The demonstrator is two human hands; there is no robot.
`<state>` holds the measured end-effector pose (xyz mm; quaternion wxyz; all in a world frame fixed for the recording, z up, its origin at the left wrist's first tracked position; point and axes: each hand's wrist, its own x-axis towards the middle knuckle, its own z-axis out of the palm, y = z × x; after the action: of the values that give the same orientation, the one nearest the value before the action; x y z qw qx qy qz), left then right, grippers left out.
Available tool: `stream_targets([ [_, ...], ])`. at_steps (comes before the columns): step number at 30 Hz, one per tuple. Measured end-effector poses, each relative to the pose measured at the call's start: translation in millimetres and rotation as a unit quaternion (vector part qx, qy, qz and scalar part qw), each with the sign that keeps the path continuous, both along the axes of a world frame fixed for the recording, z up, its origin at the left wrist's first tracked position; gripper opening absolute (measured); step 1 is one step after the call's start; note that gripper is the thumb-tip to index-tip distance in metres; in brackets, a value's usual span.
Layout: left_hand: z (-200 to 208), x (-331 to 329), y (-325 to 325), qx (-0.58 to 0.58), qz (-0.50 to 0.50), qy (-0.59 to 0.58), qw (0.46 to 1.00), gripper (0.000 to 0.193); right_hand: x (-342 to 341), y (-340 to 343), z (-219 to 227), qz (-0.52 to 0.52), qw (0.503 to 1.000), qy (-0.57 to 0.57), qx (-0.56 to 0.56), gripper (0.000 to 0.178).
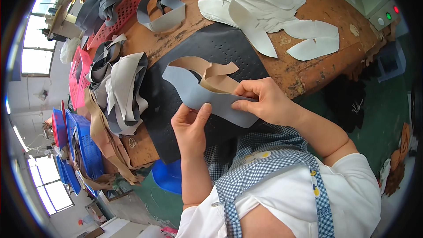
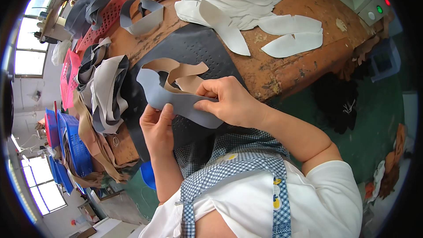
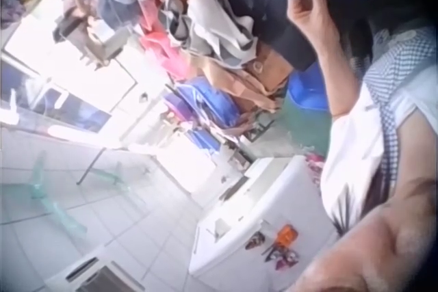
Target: Assembling and aligning shoe upper components and linings by hand.
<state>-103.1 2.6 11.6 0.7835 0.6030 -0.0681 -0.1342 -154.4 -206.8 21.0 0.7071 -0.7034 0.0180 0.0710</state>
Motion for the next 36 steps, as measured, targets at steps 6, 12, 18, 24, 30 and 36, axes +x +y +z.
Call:
stream_targets([
  [6,0.0,6.9,4.8,0.0,-0.01,0.023,1.0,0.02,-0.3,1.0,-3.4,0.014,0.999,-0.029,0.003,0.015],
  [12,-1.0,-6.9,-5.9,0.086,0.032,-0.003,0.996,0.018,2.7,4.6,9.2,0.004,0.997,-0.048,-0.067,0.016],
  [18,1.2,3.0,4.6,-0.012,0.023,0.034,0.999,0.017,7.0,3.8,-2.5,0.021,0.999,-0.027,-0.035,0.017],
  [24,-0.1,-0.9,3.4,0.009,0.048,0.024,0.999,0.017,7.9,10.7,1.3,0.022,0.994,-0.053,-0.098,0.016],
  [30,-3.7,-5.8,-0.6,0.044,0.088,-0.023,0.995,0.016,11.0,16.0,-3.2,-0.011,0.984,-0.125,-0.125,0.016],
  [36,3.4,-3.9,-1.8,0.052,0.077,0.031,0.995,0.015,11.3,14.4,3.1,0.018,0.986,-0.1,-0.134,0.016],
])
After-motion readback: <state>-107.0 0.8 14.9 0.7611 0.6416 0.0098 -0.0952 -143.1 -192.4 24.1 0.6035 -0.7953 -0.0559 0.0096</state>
